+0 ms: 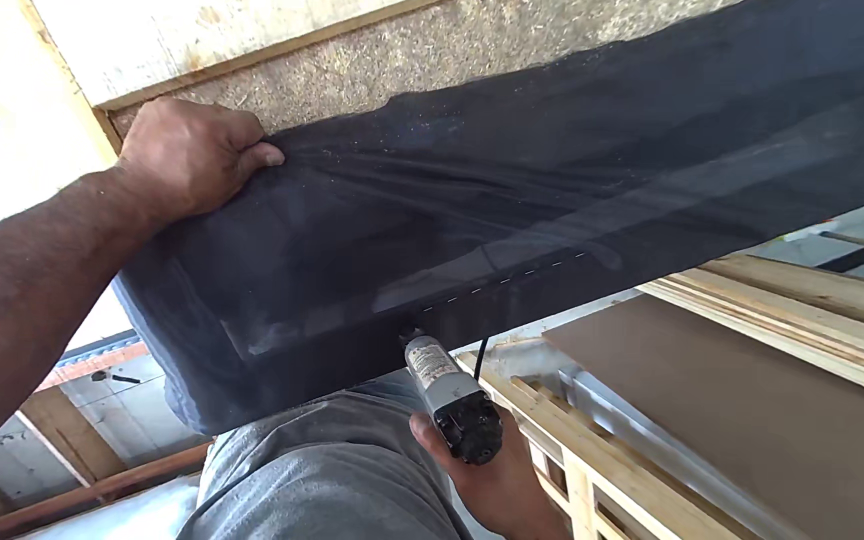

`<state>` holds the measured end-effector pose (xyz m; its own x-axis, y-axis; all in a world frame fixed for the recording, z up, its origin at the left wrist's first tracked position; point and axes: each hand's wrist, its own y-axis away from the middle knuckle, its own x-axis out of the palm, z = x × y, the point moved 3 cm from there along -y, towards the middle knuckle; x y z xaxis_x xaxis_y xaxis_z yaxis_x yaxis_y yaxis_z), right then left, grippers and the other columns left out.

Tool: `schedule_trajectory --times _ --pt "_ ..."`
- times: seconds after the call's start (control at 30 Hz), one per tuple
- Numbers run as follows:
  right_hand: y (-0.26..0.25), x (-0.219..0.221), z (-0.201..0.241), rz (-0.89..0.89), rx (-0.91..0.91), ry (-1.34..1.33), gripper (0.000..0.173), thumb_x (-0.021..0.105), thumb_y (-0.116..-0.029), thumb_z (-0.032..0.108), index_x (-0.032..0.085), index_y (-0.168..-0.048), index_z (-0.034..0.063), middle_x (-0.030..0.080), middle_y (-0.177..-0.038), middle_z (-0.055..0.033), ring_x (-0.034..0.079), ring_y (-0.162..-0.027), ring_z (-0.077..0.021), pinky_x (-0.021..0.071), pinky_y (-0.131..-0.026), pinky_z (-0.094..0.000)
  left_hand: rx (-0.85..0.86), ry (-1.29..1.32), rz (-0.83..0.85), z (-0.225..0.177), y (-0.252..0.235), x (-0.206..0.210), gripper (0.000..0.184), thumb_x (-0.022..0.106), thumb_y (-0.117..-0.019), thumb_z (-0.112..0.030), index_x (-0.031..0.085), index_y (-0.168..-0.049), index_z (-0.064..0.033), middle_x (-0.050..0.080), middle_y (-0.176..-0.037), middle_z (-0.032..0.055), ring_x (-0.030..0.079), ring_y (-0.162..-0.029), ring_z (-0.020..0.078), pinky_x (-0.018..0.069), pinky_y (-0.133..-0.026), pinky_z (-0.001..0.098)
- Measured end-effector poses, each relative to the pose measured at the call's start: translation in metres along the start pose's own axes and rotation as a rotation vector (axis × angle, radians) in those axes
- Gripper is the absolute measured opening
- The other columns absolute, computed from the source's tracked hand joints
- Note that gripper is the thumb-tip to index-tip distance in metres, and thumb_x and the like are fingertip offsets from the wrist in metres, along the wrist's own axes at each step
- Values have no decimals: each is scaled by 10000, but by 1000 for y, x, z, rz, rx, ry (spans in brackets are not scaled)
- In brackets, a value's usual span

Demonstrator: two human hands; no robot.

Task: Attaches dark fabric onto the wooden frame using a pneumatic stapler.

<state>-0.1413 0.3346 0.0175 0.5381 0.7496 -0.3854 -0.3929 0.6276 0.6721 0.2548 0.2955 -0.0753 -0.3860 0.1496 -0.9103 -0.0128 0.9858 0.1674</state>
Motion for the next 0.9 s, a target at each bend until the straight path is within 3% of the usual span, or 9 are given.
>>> schedule_trajectory --times 0.33,0.77,0.9 --pt "10 47 19 1 26 6 454 754 -864 419 695 -1109 41 735 -901 10 702 -848 -1 603 -783 -225 24 -42 56 -2 -3 -3 525 410 -1090 -470 573 -877 -19 637 -790 220 677 -761 460 480 -610 646" --pt "21 100 39 63 26 56 429 742 -871 414 703 -1108 59 740 -900 -15 715 -857 -50 606 -773 -277 -11 -82 153 -6 -7 -7 511 394 -1098 -466 592 -925 -28 650 -845 229 682 -839 476 488 -665 659" --pt "28 111 41 67 46 56 562 748 -863 450 677 -1245 43 752 -966 -14 716 -904 -41 608 -826 -276 -87 -3 285 -6 -13 -20 587 387 -1070 -571 623 -969 -43 655 -875 218 676 -895 455 500 -742 676"
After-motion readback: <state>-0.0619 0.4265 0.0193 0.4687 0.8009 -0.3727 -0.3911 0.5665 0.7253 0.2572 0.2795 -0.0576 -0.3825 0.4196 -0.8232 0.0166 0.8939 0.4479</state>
